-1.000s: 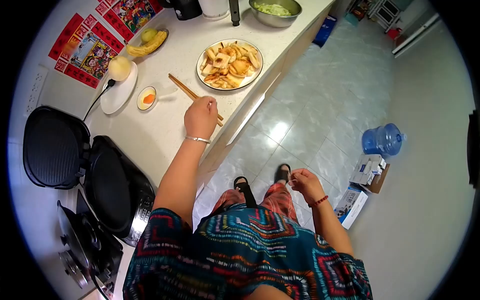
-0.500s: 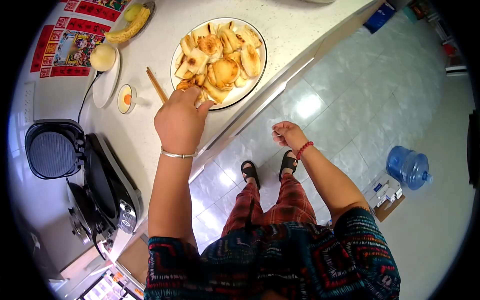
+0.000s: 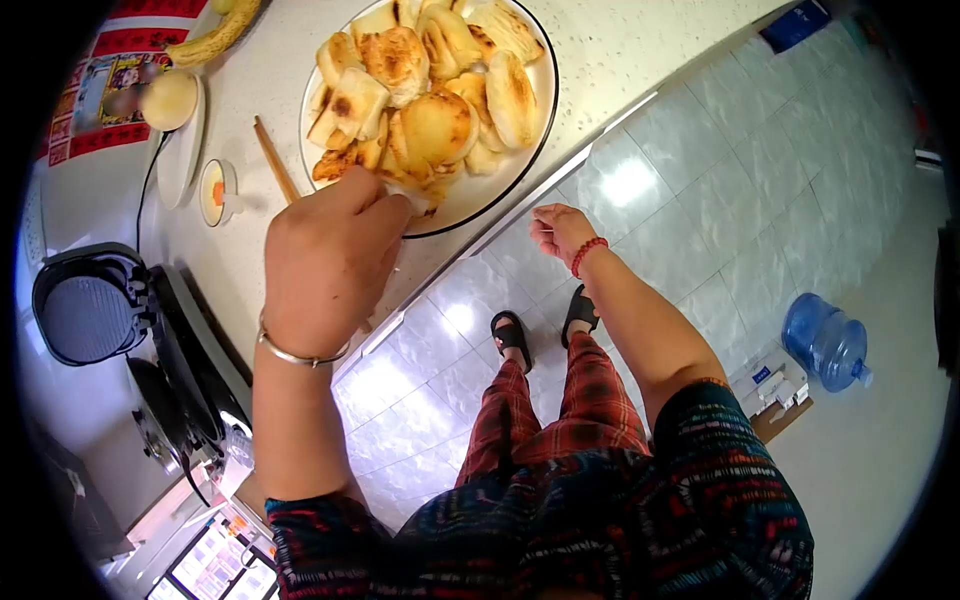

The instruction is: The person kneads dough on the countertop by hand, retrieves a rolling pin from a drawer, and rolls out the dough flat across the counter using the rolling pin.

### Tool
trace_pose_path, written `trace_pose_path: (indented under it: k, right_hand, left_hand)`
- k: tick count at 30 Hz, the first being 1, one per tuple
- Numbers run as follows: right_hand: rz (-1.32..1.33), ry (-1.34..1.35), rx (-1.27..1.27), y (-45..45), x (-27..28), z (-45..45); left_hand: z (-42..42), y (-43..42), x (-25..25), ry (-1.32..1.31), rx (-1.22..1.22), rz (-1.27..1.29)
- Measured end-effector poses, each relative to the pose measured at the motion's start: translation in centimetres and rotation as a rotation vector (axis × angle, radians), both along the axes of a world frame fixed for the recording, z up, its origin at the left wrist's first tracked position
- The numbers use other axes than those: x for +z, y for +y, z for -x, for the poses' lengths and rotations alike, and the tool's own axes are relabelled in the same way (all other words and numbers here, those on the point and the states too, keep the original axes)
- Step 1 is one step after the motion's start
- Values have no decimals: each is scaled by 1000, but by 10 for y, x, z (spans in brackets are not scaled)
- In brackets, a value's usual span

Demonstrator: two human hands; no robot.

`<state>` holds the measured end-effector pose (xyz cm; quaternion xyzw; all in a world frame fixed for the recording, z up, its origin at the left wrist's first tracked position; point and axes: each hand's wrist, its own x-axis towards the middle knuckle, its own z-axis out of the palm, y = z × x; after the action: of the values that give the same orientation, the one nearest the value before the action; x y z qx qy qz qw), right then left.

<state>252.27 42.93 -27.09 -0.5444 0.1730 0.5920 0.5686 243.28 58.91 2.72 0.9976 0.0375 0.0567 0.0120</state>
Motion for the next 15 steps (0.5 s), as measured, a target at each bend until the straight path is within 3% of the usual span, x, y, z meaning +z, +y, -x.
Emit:
trace_pose_path:
  k: [6,8,11,12,14,15]
  right_hand:
    - [172,-6,-39,13,-42,-2]
    - [222,-15,-268,23,-59,0]
    - [115,95,-435,36,-96,-1]
    - [84,113,-480,36,-103,-1]
    - [78,143,-542,43,-88,-4]
    - [76,174,-604,47,-82,-4]
  left_hand:
    - [21,-13,14,-177,8,34]
    - [41,-38,26,-223,-1,35]
    - [39,-79,76,48,255,378]
    - [43,-81,67,49,255,374]
    - [54,-81,46,-347,-169,389]
    - [55,-82,43,-345,-166,382]
